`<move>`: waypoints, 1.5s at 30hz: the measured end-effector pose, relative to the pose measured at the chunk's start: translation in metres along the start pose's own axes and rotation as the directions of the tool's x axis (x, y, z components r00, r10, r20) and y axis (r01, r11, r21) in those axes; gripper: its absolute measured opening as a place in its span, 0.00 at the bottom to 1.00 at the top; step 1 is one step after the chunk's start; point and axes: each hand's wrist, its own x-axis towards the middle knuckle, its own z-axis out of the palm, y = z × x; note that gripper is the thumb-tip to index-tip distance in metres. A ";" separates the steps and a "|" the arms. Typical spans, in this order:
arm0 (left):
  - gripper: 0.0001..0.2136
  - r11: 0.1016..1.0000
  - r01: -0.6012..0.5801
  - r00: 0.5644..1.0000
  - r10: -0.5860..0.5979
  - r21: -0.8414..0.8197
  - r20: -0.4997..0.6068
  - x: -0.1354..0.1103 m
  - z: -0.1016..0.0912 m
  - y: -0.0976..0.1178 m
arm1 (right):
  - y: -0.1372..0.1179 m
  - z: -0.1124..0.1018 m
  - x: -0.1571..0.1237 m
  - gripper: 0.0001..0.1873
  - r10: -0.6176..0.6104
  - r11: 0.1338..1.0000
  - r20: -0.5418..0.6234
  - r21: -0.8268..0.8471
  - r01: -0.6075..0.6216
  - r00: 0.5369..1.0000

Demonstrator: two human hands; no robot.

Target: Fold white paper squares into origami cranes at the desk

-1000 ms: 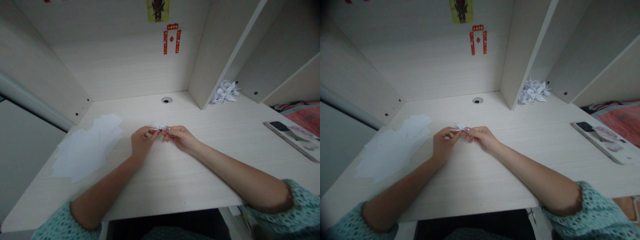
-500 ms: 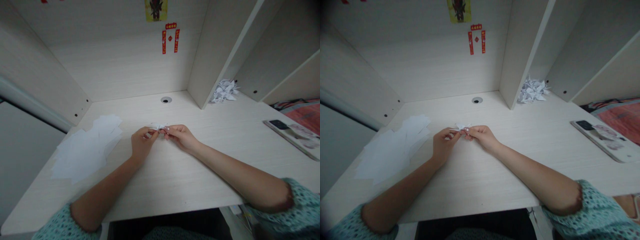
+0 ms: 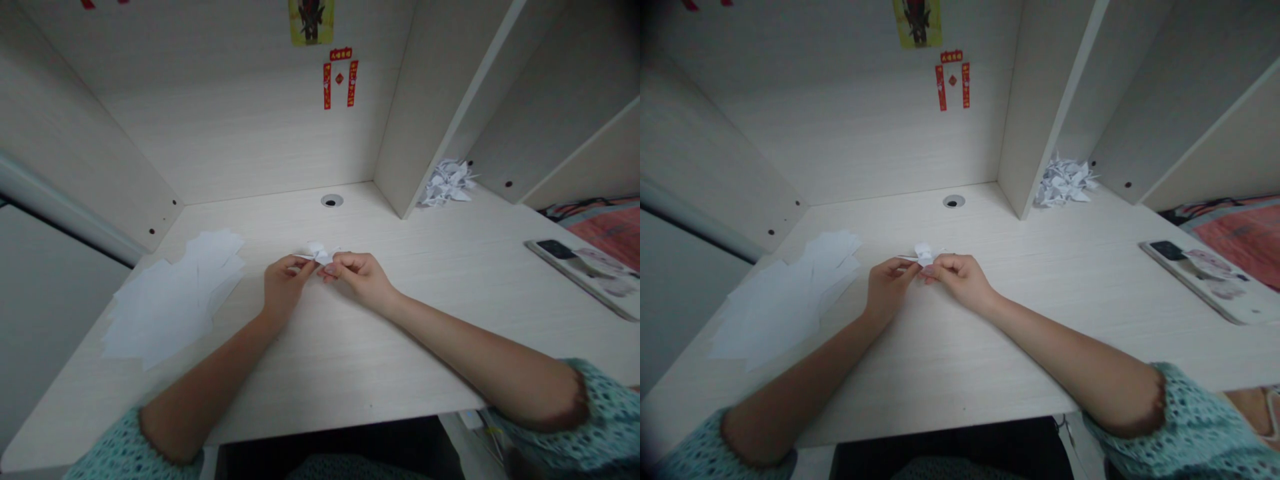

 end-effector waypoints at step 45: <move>0.17 0.882 0.250 0.918 -0.084 -0.400 0.387 -0.003 0.003 0.010 | 0.015 -0.006 0.006 0.19 0.132 0.941 0.143 0.294 -0.169 0.981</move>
